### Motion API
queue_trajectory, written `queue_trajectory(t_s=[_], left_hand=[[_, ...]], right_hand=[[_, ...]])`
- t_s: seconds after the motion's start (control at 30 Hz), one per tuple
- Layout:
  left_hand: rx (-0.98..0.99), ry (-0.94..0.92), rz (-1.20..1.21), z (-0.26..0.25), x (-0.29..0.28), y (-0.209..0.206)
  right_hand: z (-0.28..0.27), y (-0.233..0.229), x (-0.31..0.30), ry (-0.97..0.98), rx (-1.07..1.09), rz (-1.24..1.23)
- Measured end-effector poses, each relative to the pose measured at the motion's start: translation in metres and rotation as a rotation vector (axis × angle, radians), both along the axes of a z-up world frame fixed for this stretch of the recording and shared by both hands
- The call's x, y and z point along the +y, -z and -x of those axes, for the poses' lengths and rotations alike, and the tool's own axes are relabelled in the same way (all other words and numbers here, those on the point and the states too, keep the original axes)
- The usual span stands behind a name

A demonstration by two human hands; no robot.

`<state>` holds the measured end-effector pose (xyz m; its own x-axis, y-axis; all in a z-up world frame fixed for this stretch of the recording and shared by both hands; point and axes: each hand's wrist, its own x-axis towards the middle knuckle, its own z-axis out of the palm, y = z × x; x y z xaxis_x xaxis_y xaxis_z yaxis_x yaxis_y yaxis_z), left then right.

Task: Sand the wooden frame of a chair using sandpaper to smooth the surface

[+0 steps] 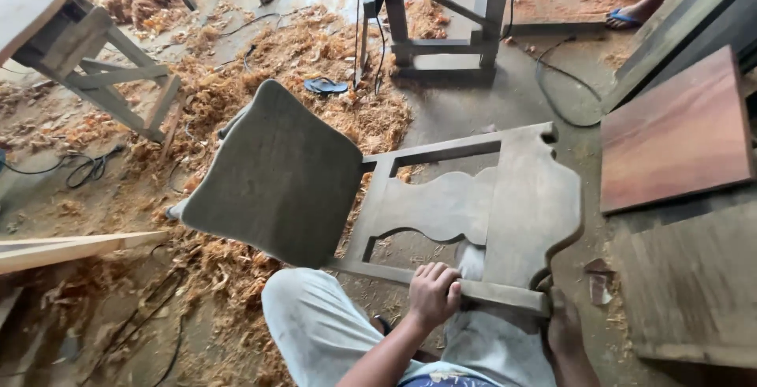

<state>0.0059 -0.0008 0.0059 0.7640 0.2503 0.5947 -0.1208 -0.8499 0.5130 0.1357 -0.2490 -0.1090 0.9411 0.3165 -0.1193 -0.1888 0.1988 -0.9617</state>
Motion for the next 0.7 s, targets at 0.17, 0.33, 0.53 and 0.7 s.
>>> queue_trajectory(t_s=[0.17,0.33,0.53,0.7], left_hand=[[-0.004,-0.008,-0.002,0.005,-0.003,0.005],[-0.015,0.011,0.004,0.008,-0.001,0.005],[-0.016,-0.034,-0.003,0.007,-0.002,0.021],[0.019,0.005,0.005,0.010,0.001,0.001]], right_hand=[[0.017,-0.011,-0.010,0.081,0.141,-0.012],[0.017,-0.068,-0.001,0.092,0.069,0.404],[0.019,-0.041,-0.004,0.042,-0.004,0.512],[-0.011,0.049,-0.031,0.016,0.021,0.712]])
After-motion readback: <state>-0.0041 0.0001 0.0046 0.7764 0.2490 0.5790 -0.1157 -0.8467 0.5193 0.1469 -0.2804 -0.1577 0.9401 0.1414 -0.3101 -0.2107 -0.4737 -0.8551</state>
